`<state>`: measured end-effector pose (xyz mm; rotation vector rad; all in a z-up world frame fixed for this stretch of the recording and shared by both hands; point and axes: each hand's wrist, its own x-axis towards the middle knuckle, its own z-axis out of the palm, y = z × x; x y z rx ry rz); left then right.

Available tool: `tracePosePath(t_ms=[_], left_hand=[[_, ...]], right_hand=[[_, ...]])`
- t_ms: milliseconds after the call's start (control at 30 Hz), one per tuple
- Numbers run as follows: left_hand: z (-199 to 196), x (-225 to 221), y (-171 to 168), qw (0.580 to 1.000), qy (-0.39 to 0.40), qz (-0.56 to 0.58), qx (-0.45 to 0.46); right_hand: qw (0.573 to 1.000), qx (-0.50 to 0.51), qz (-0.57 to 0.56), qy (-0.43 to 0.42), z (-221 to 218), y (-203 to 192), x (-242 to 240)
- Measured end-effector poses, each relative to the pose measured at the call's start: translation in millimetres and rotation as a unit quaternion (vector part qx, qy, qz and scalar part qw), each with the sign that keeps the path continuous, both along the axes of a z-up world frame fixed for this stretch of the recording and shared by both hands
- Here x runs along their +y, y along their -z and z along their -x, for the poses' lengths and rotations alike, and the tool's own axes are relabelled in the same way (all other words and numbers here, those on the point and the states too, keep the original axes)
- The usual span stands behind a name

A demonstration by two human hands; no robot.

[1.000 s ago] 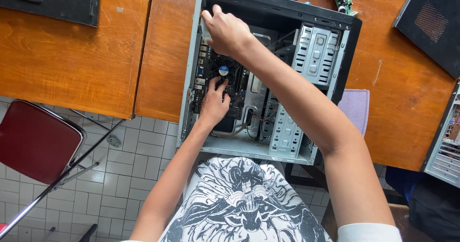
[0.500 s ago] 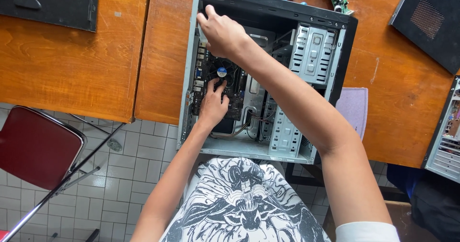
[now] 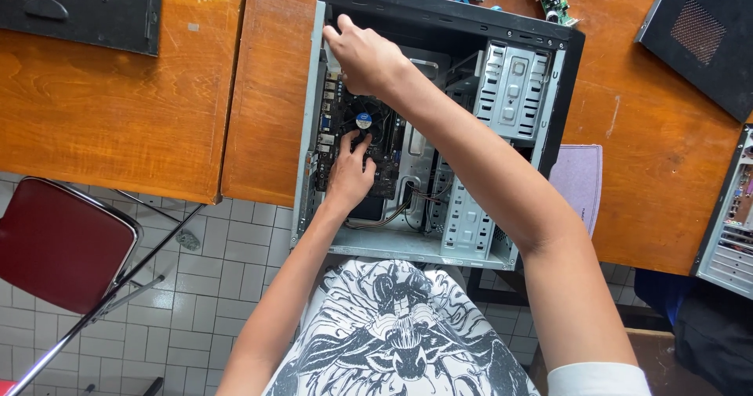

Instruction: Mounting a motherboard into a computer case using a screwdriver and screws

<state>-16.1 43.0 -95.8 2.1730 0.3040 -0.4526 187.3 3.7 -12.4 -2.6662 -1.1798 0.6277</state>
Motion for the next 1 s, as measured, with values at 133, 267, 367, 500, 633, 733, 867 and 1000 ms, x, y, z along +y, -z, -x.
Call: tracePosePath(t_ms=[133, 267, 367, 500, 633, 733, 867, 1000], left_hand=[[1.0, 0.4, 0.4, 1.0, 0.004, -0.003, -0.001], [-2.2, 0.4, -0.5, 1.0, 0.001, -0.001, 0.003], [0.0, 0.2, -0.1, 1.0, 0.003, 0.0, 0.003], [1.0, 0.4, 2.0, 1.0, 0.002, 0.005, -0.008], [0.7, 0.8, 3.6, 1.0, 0.002, 0.002, -0.005], [-0.4, 0.8, 3.0, 1.0, -0.001, 0.003, 0.005], [0.0, 0.5, 2.6, 1.0, 0.001, 0.003, -0.012], [0.9, 1.0, 1.9, 1.0, -0.004, 0.012, -0.015]], right_hand=[[0.993, -0.092, -0.035, 0.059, -1.6, 28.4, 0.8], [0.999, -0.032, 0.006, 0.036, -0.3, 16.0, 0.3], [0.998, -0.032, 0.013, 0.059, 4.0, 16.9, 1.0], [0.999, -0.037, -0.002, 0.017, 6.4, 10.2, -3.2], [0.994, -0.073, -0.013, 0.084, 3.2, 29.3, -1.8], [0.999, -0.015, 0.005, 0.028, 5.8, 11.5, -4.3], [0.996, -0.076, -0.008, 0.05, 6.0, 31.1, -3.6], [1.0, 0.005, 0.014, 0.024, 6.4, -7.5, -6.4]])
